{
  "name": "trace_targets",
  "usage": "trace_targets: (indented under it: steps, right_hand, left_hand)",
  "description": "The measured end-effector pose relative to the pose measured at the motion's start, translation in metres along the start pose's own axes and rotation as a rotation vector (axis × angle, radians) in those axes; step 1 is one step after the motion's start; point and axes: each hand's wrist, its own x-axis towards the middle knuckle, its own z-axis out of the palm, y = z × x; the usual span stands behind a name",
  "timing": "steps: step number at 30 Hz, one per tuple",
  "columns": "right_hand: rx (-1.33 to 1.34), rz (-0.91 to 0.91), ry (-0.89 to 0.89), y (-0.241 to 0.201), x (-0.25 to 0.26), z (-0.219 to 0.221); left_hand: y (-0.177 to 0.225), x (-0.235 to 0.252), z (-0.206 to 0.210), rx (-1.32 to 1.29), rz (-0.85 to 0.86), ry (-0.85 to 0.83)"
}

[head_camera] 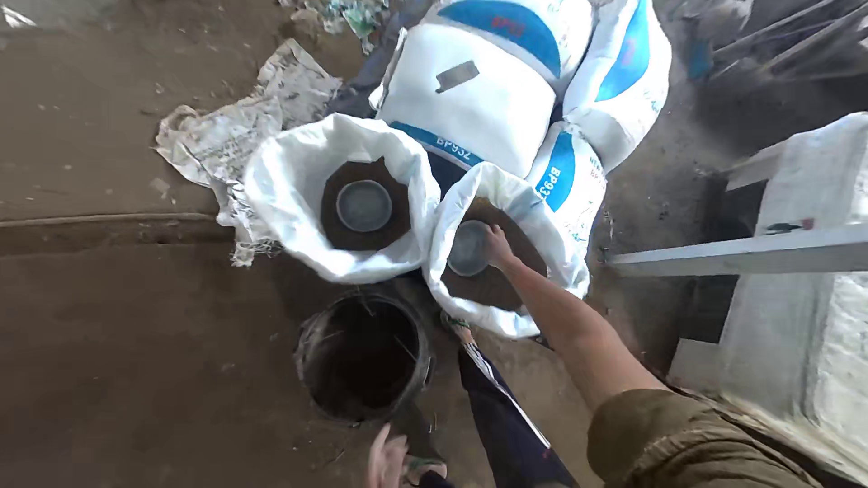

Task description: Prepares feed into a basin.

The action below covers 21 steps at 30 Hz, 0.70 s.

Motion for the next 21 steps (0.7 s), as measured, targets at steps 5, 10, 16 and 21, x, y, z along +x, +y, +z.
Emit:
trace_targets:
  steps: [5,10,16,21]
  right_hand:
    - [-0.310,-0.259,-0.095,0.005,0.085,0.009]
    - [-0.270,-0.395,0.065,0.038,0.056,-0.043]
    - [-0.118,-0.451,0.355,0.036,0.057,-0.020]
    - [-0.050,-0.253,-0.203,0.036,0.083,0.022]
  left_hand:
    - [0.144,0.146,0.137,-0.282,-0.073,0.031]
    - [0.163,0.187,0.190,-0.132,-0.147,0.312]
    - [0.153,0.189,0.205,-0.118,-0.182,0.406]
    - [0.144,0.190,0.204,-0.213,-0.141,0.438]
